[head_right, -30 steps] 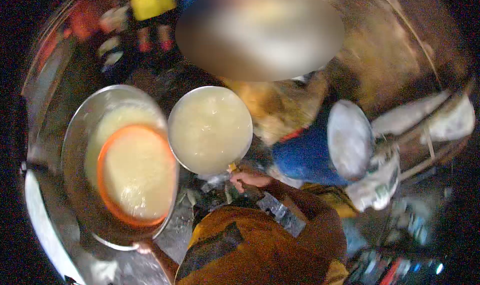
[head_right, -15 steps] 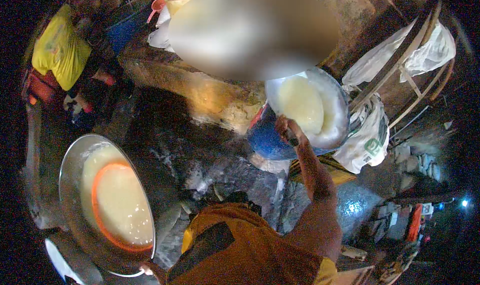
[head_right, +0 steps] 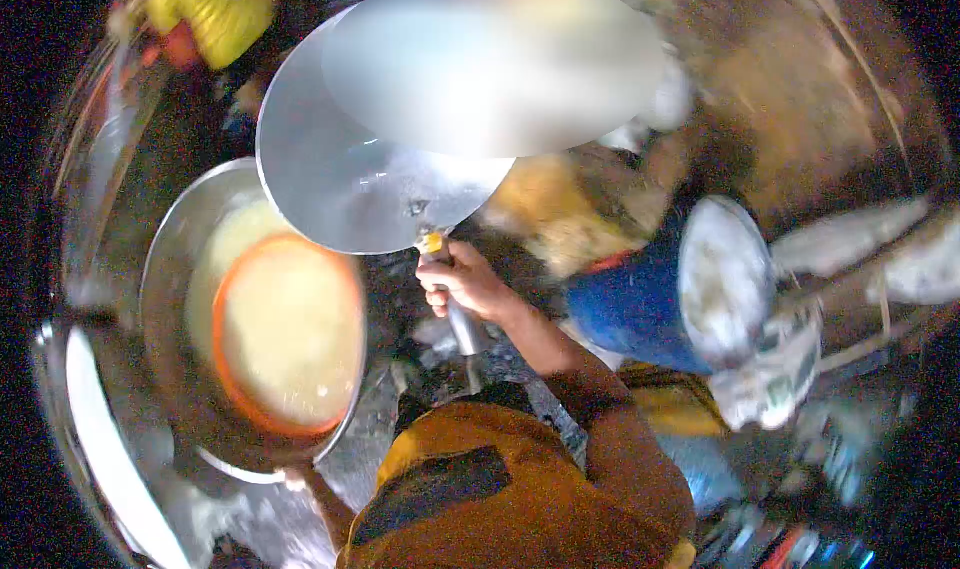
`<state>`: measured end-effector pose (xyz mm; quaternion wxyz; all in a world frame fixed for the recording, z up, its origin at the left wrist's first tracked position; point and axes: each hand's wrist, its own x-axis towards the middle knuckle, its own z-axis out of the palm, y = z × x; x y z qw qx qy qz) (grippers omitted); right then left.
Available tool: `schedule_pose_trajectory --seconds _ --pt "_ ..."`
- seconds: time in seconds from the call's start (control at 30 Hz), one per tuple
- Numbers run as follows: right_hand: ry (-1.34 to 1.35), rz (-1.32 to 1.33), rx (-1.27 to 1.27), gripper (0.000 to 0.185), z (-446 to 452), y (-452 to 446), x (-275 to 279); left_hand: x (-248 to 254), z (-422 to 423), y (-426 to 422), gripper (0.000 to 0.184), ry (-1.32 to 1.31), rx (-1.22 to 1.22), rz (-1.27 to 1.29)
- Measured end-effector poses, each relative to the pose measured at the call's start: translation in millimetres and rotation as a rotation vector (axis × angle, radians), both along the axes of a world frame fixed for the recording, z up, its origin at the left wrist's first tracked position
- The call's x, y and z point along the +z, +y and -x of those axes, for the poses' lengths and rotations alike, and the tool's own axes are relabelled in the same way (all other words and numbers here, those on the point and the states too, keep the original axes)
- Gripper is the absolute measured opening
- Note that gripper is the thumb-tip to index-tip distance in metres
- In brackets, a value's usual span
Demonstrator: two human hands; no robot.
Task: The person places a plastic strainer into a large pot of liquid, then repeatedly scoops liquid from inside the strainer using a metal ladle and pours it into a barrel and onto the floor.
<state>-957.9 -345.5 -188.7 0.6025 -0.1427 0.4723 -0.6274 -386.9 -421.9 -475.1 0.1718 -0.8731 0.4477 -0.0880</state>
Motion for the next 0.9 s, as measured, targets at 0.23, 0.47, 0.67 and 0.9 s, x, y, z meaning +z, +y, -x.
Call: schedule_pose_trajectory --seconds 0.23,0.47,0.67,0.9 --pt "0.658 -0.220 0.101 0.020 -150 -205 -160 25 45 16 0.044 0.659 0.274 0.966" --pt "1.368 -0.396 -0.021 0.033 -221 -226 -379 41 51 11 0.048 1.191 0.469 1.169" --pt "0.294 -0.697 0.722 0.016 -271 -181 -335 57 54 8 0.047 1.097 0.546 1.039" --pt "0.179 -0.539 1.027 0.022 -287 -174 -253 54 57 5 0.044 1.183 0.521 1.173"
